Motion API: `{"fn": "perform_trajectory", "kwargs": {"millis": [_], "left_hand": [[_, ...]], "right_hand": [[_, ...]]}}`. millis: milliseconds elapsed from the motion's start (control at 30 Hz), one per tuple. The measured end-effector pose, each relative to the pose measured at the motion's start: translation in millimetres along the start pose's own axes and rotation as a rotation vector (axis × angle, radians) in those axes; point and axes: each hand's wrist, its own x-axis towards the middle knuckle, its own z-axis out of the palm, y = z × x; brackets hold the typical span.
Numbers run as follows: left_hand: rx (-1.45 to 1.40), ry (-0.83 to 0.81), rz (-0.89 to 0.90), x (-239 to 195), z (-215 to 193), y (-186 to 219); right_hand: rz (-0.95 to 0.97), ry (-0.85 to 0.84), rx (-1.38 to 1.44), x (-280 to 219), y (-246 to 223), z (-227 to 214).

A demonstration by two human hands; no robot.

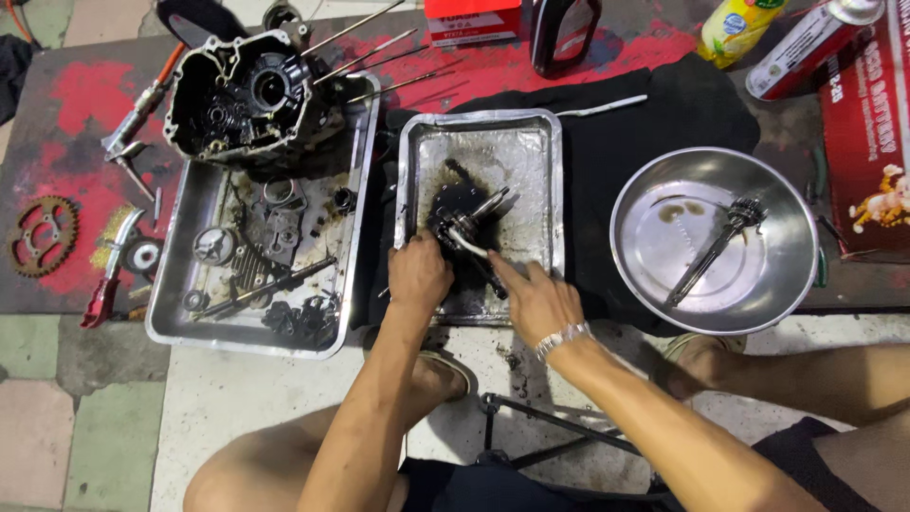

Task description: The person scrubs a crankshaft and other small engine components in a metal tray using a toothbrush and dark liquid, then wipes the parts with a black cloth. The cleaned crankshaft is placed into a separate metal bowl.

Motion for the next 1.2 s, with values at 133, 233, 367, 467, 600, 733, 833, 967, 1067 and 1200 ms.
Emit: {"fn": "perform_trajectory", "kwargs": {"millis": [133,233,367,467,600,733,833,967,1067,1200], "left_hand": [[0.002,-0.017,-0.017,4.6,-9.6,-1.7],[-0.037,-0.152,-0.125,7.4,-29.7,2.6],[-0.089,-0.204,-0.16,8.4,-50.0,18.9],[-0.195,-0.142,-0.044,14.8,-54.9,23.6],[-0.252,-0.104,-0.033,21.7,-62.5,20.7],[-0.195,-0.225,0.009,35.1,-71.4,20.1],[-0.289,-0.144,0.09,34.8,-68.1,18.0],[-0.314,-0.14,0.159,39.8,-63.6,12.0],[-0.295,-0.181,0.179,46.9,-61.7,7.5],[-0.318,-0.167,0.237,47.1,-59.3,4.0]], "right_hand": [[0.023,0.126,0.054,-29.5,10.0,-13.4],[0.249,0.085,0.258,-28.7,20.7,-22.0],[0.506,-0.072,0.446,-16.2,16.6,-23.9],[0.459,-0.047,0.543,-6.1,15.7,-23.3],[0.46,-0.056,0.619,5.1,13.1,-9.4],[0.301,0.108,0.692,9.1,14.9,2.2],[0.475,-0.048,0.705,9.6,14.5,5.1],[0.288,0.08,0.69,5.7,16.8,12.8],[0.334,-0.016,0.618,6.6,14.6,11.0],[0.48,-0.412,0.416,30.8,12.5,7.2]]}}
